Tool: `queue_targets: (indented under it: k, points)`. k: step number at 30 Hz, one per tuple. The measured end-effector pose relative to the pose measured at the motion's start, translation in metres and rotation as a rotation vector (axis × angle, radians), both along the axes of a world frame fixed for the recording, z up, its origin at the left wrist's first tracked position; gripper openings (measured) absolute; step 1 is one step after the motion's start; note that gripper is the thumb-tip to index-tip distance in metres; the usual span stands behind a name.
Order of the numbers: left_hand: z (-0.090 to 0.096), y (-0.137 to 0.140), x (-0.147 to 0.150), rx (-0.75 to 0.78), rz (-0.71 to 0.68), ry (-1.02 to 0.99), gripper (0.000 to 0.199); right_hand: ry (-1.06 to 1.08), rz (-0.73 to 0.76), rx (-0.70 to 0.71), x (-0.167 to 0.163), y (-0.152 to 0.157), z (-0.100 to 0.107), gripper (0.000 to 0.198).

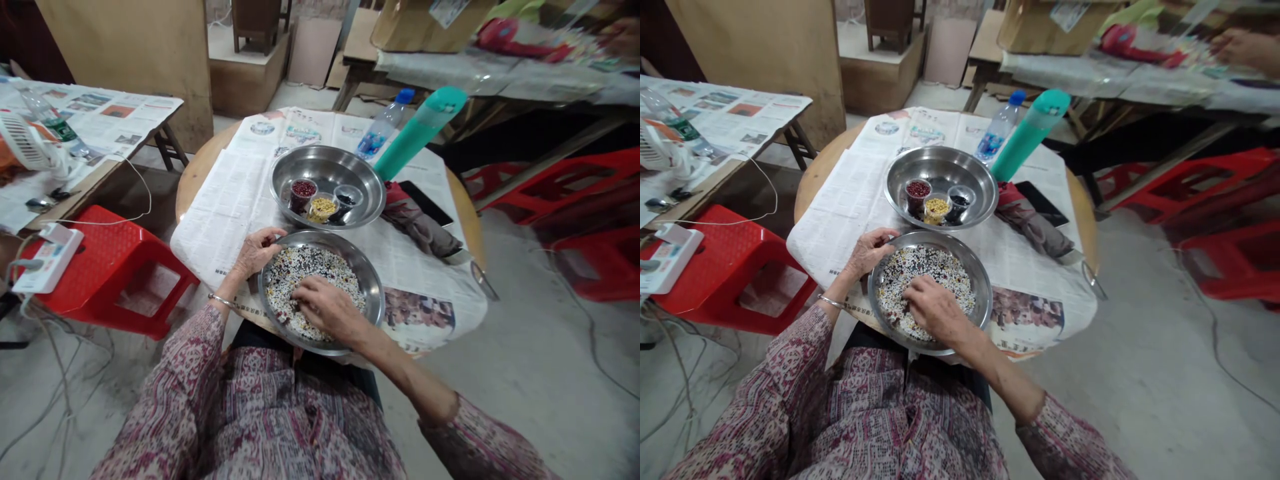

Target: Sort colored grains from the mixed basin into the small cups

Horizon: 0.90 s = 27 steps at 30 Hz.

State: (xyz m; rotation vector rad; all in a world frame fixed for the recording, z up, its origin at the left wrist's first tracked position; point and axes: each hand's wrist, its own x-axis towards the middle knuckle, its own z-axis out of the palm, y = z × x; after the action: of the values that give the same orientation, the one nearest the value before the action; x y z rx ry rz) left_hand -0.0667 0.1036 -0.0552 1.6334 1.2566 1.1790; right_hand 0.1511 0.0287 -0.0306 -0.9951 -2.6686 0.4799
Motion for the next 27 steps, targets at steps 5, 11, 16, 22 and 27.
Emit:
queue_targets:
  k: [5, 11, 16, 22, 27]
  points:
    - [0.001, 0.000, -0.001, 0.002, -0.010, -0.001, 0.026, 0.010, -0.410, 0.155, 0.038, 0.034, -0.011, 0.024]
    - [-0.001, 0.002, -0.001, 0.004, -0.017, -0.010, 0.027, 0.035, -0.475, 0.038, 0.030, 0.025, -0.017, 0.031]
    - [0.000, 0.002, -0.001, 0.006, -0.014, -0.001, 0.025, 0.255, -0.280, -0.175, -0.002, 0.004, -0.006, 0.018]
    - [-0.002, 0.003, -0.001, 0.001, -0.011, -0.011, 0.025, 0.008, -0.103, -0.213, 0.010, -0.023, 0.023, 0.021]
    - [-0.002, 0.003, -0.001, -0.011, -0.018, -0.023, 0.026, -0.225, -0.032, -0.199, 0.050, -0.027, 0.017, 0.025]
